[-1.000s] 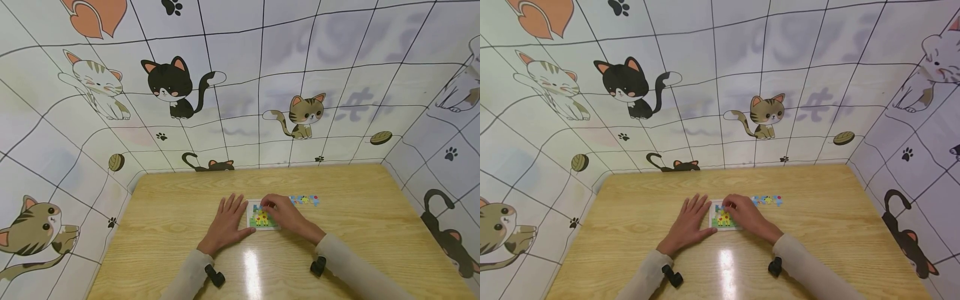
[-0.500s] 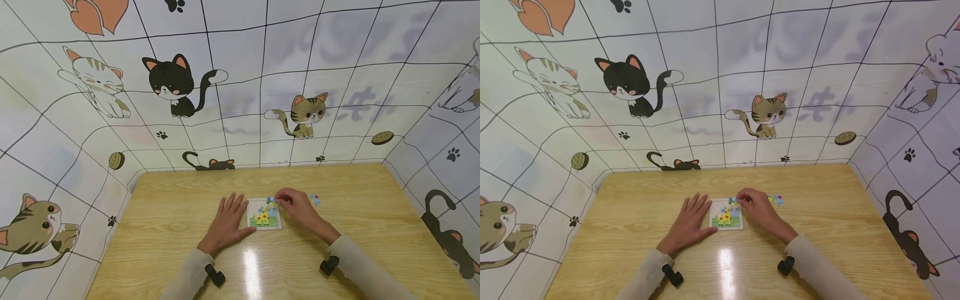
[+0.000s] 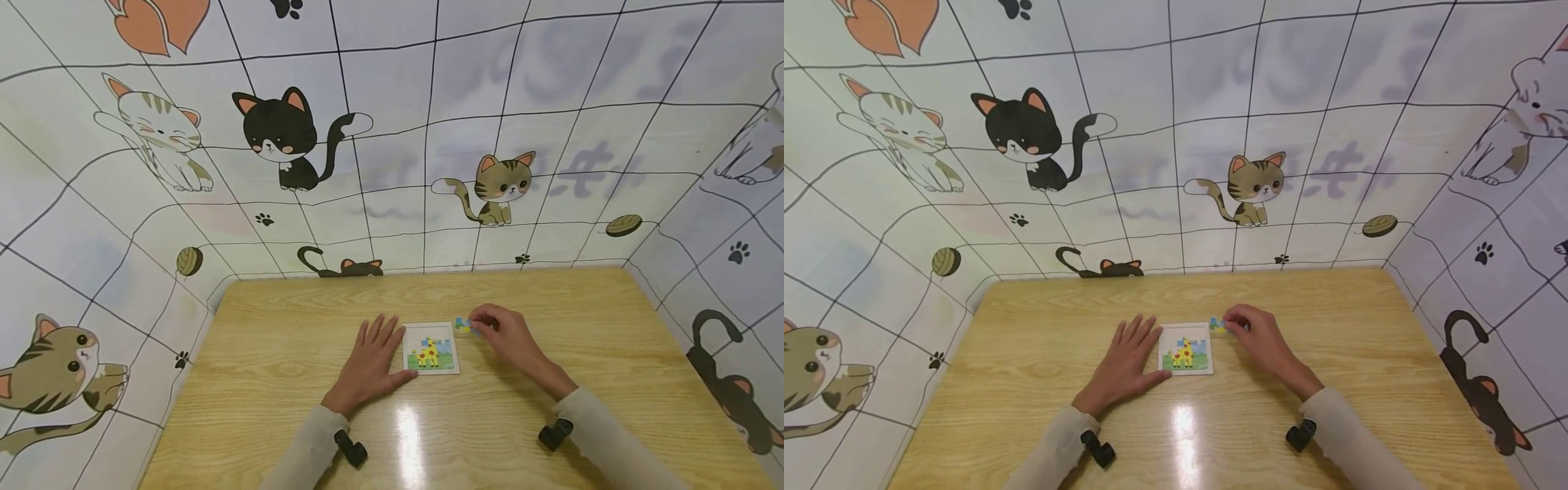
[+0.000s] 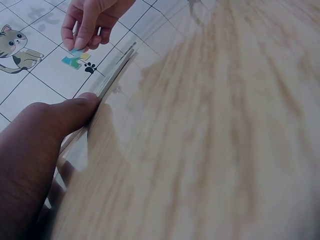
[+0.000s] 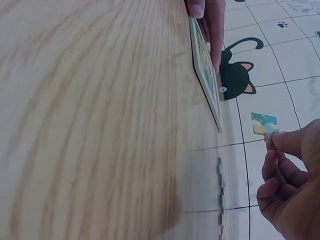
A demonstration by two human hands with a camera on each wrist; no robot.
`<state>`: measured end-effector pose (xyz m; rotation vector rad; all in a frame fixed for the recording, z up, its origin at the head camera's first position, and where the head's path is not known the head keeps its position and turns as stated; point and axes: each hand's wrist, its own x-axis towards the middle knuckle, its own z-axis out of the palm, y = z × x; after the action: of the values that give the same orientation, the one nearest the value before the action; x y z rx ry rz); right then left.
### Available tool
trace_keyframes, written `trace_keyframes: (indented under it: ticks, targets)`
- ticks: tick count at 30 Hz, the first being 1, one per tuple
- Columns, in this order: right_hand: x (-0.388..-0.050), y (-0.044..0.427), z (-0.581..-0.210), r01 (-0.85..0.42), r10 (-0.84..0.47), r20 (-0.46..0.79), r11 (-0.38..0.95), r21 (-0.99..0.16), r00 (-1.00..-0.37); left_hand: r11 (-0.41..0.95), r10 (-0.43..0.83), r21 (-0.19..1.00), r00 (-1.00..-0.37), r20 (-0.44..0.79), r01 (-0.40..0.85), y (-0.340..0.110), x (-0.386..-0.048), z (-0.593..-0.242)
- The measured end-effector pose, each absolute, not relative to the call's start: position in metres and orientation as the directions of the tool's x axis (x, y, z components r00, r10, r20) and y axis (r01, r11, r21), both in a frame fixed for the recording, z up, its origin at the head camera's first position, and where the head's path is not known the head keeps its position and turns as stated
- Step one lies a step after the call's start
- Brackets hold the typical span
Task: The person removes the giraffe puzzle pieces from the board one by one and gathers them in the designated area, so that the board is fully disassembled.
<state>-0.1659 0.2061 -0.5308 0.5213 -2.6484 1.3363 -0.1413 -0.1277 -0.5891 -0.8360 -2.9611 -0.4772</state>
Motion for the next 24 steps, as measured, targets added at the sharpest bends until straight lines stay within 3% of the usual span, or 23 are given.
trace_keyframes:
  ticks: [24]
  targets:
    - [-0.157,0.232,-0.545,-0.403,-0.273,0.297,0.566,-0.72,-0.915,0.815,0.502,0.272,-0.858,0.107,0.511,-0.128,-0.141,-0.589]
